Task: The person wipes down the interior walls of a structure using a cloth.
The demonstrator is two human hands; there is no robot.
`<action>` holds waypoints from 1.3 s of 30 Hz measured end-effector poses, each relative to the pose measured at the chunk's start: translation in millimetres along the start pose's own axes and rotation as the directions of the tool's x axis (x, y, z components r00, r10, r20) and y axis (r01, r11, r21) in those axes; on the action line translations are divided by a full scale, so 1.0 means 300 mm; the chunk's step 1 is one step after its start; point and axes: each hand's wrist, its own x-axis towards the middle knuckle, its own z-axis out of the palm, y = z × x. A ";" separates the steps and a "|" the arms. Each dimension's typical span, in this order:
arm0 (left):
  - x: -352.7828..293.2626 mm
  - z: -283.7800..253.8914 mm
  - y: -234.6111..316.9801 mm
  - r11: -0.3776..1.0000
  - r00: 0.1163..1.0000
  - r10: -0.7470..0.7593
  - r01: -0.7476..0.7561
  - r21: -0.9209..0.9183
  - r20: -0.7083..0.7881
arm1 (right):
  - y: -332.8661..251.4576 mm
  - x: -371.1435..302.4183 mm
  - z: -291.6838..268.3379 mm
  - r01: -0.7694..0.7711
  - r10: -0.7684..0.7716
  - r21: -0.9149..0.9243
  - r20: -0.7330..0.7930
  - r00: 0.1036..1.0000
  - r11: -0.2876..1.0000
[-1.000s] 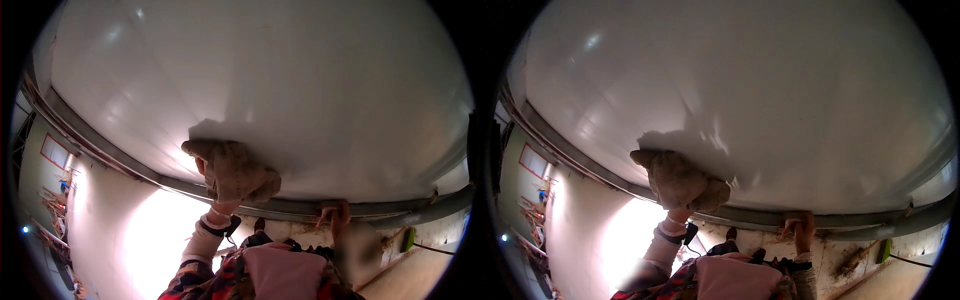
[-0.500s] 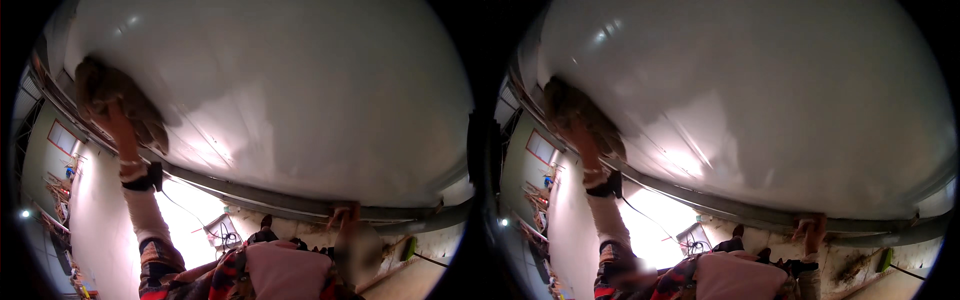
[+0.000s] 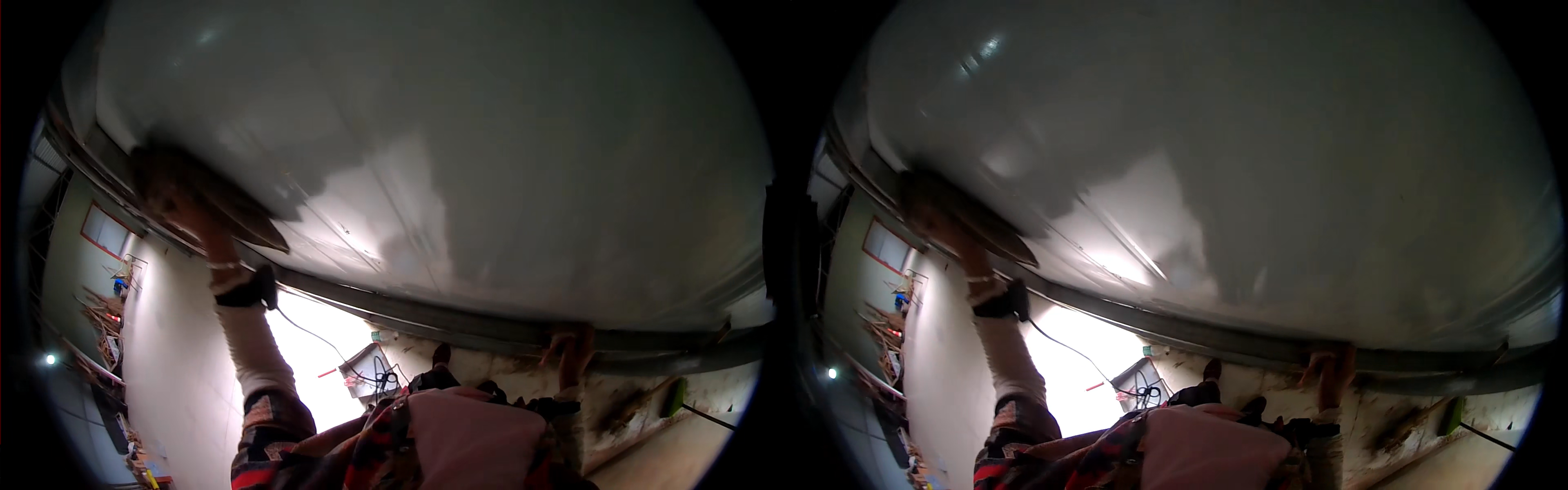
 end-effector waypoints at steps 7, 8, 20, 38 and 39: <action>-0.640 -0.120 -0.107 0.872 0.880 -0.476 0.471 -0.132 -0.005 | -0.001 0.015 -0.011 -0.005 0.007 -0.034 0.056 0.998 0.999; -0.723 -0.194 -0.223 0.868 0.891 -0.454 0.446 -0.216 0.016 | 0.010 0.021 -0.002 0.072 -0.068 -0.061 0.072 0.995 0.996; -0.773 0.032 0.266 0.821 0.886 -0.456 0.455 -0.344 0.084 | -0.084 0.007 0.010 -0.108 0.113 -0.048 0.102 0.988 0.993; -0.817 0.017 0.335 0.899 0.749 0.380 -0.438 -0.025 0.543 | -0.047 0.005 0.033 -0.093 0.091 0.027 0.043 0.995 0.995; -0.803 -0.008 0.282 0.961 0.827 0.180 -0.263 0.084 0.533 | -0.040 0.004 0.044 -0.143 0.138 0.109 0.051 0.989 0.984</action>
